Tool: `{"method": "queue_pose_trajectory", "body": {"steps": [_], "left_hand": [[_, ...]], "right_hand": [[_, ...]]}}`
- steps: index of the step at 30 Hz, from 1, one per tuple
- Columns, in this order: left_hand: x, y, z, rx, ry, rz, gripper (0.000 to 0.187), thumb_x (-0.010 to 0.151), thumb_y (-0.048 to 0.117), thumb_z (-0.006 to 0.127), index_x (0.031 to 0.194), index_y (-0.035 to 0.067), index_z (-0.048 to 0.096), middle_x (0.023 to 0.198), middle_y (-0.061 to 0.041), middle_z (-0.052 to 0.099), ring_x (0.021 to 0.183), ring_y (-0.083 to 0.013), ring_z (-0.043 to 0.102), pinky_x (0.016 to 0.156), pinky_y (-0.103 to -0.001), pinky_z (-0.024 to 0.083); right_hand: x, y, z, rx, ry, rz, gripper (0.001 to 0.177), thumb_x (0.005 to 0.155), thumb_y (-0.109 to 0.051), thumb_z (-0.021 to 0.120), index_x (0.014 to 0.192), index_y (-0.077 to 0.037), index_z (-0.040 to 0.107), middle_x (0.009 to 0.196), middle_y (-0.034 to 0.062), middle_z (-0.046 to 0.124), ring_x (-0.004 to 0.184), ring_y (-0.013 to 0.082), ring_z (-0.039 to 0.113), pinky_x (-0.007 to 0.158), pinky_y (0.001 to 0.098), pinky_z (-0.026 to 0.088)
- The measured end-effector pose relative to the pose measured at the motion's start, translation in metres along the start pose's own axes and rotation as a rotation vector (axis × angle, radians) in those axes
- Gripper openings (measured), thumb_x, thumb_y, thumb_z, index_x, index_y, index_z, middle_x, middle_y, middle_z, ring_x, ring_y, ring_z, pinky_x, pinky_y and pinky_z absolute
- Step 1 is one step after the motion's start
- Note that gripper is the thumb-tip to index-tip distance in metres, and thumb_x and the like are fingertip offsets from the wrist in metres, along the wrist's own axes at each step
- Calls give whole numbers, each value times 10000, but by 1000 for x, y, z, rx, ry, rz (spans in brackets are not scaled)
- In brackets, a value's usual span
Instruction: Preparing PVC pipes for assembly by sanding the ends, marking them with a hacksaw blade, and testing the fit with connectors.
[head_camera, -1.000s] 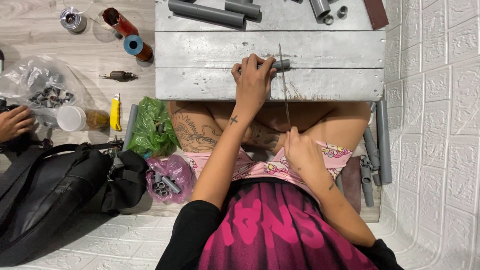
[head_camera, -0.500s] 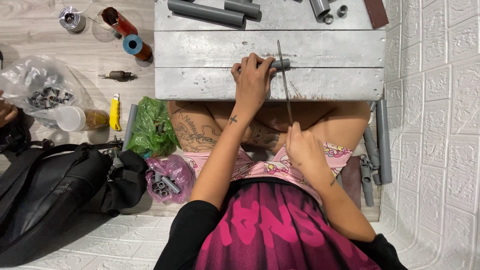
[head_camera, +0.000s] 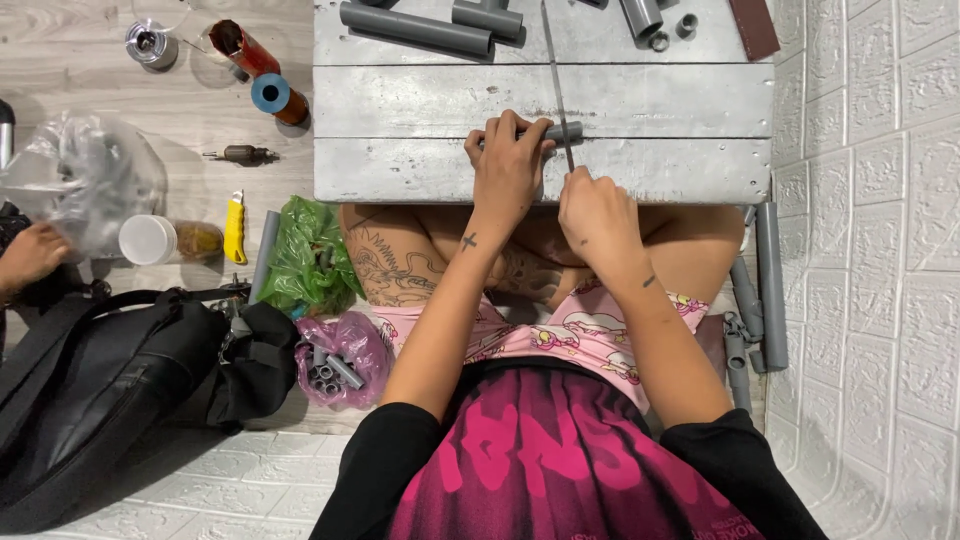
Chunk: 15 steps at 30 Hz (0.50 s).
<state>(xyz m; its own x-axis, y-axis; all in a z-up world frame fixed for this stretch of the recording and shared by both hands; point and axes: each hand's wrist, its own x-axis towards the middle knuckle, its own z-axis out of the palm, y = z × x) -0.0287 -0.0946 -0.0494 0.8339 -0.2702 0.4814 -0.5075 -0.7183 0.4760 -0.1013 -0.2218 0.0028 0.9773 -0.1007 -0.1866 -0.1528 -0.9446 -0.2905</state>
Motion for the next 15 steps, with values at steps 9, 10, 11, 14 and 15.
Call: {"method": "queue_pose_trajectory", "body": {"steps": [9,10,11,14,15], "left_hand": [[0,2,-2,2,11,-7,203,1023,302,601,1151,162,674,960,8,466,1010,-225,552,926,-436,310],[1,3,-2,4,17,-6,197,1022,297,606,1146,159,674,960,9,465,1007,-221,550,923,-431,311],[-1,4,-2,3,15,-6,197,1022,297,606,1146,159,674,960,9,465,1007,-221,550,923,-431,311],[0,5,-4,-7,10,-7,188,1023,281,609,1144,154,675,963,9,461,1007,-221,550,926,-430,307],[0,5,-4,0,10,-10,187,1021,284,613,1137,152,678,959,6,461,999,-225,550,925,-434,307]], "right_hand": [[-41,8,17,-17,-17,51,424,1098,-303,328,1070,20,602,793,317,694,809,560,712,718,653,559],[-46,9,20,-35,-23,55,435,1099,-323,316,1104,8,599,790,317,696,813,554,716,727,650,562],[-53,11,23,-35,-24,56,435,1099,-323,316,1104,8,599,790,317,696,813,554,716,727,650,562],[-71,15,25,-49,-90,97,458,1103,-359,279,1168,-30,591,816,293,715,847,525,732,780,657,551],[-78,15,23,-37,-130,117,463,1098,-371,270,1175,-37,581,832,292,721,856,522,732,787,654,553]]}}
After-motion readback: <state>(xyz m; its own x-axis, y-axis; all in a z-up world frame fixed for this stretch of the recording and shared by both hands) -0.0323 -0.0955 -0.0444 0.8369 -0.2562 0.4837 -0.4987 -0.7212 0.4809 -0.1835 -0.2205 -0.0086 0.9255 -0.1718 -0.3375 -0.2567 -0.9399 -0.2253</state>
